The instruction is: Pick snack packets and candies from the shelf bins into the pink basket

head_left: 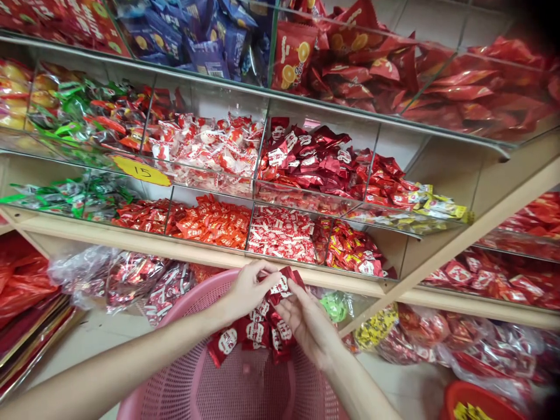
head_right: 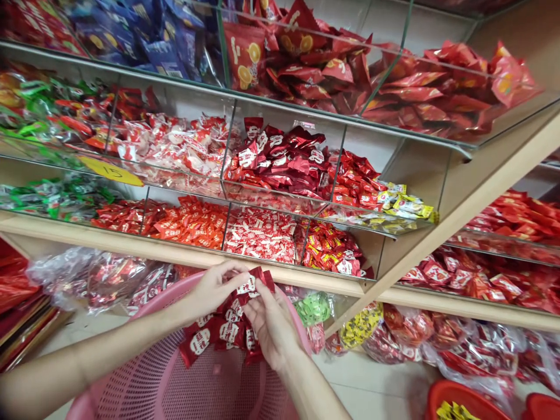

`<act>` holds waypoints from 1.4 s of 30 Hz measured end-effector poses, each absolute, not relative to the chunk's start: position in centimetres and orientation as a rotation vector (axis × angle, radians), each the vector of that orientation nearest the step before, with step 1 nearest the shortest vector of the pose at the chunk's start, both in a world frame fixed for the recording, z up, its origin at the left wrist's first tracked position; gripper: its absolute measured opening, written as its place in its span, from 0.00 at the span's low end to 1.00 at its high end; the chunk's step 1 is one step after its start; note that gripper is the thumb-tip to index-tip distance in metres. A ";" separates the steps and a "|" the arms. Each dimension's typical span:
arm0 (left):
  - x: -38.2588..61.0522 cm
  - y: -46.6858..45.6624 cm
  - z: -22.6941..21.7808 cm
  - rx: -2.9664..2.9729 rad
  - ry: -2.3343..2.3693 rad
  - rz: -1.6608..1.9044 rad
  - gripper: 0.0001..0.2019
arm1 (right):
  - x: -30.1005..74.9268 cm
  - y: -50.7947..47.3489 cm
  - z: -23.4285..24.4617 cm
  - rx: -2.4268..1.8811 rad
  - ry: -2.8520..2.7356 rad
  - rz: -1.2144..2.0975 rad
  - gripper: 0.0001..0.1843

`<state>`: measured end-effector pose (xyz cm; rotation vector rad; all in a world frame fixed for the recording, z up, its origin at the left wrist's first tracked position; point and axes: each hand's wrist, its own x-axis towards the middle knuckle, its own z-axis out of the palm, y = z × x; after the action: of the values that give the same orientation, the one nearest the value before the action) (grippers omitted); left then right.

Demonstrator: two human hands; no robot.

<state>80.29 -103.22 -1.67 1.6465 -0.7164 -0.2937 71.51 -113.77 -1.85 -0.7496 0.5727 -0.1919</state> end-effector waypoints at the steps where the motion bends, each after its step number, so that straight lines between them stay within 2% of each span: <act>1: 80.7 -103.0 -1.3 1.697 -0.791 -0.271 0.12 | 71.7 -113.8 -2.0 -0.746 0.566 -0.188 0.17; 6: 81.1 -102.2 0.2 1.974 -1.228 -0.353 0.19 | 72.9 -113.6 -2.7 -0.712 0.486 -0.177 0.11; 11: 81.5 -102.2 -2.0 2.205 -1.286 -0.210 0.23 | 73.4 -113.2 -3.3 -0.734 0.459 -0.066 0.06; 14: 82.6 -101.9 -2.9 2.163 -1.308 -0.195 0.22 | 73.2 -113.4 -3.4 -0.831 0.370 0.069 0.12; 17: 83.7 -101.1 -2.7 2.106 -1.305 -0.254 0.22 | 73.5 -114.6 -4.3 -1.084 0.321 0.115 0.23; 19: 84.3 -100.2 -2.5 2.097 -1.261 -0.297 0.21 | 74.1 -115.7 -5.3 -1.475 0.272 0.090 0.28; 22: 85.0 -98.4 -3.0 2.174 -1.171 -0.306 0.22 | 75.1 -117.1 -7.1 -2.223 0.060 0.050 0.24; 24: 85.2 -97.3 -3.8 2.233 -1.159 -0.319 0.23 | 75.5 -117.4 -8.0 -2.473 -0.066 0.080 0.18; 31: 85.9 -94.7 -6.2 2.298 -1.151 -0.349 0.25 | 76.3 -115.8 -8.5 -2.750 -0.125 0.195 0.19; 42: 86.4 -93.2 -6.3 2.206 -1.175 -0.243 0.24 | 77.3 -114.7 -8.7 -2.891 -0.398 0.225 0.21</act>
<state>86.44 -93.23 -6.27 2.2064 -1.1750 -0.2434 77.32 -114.67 -8.72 -2.8907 -0.3976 0.2248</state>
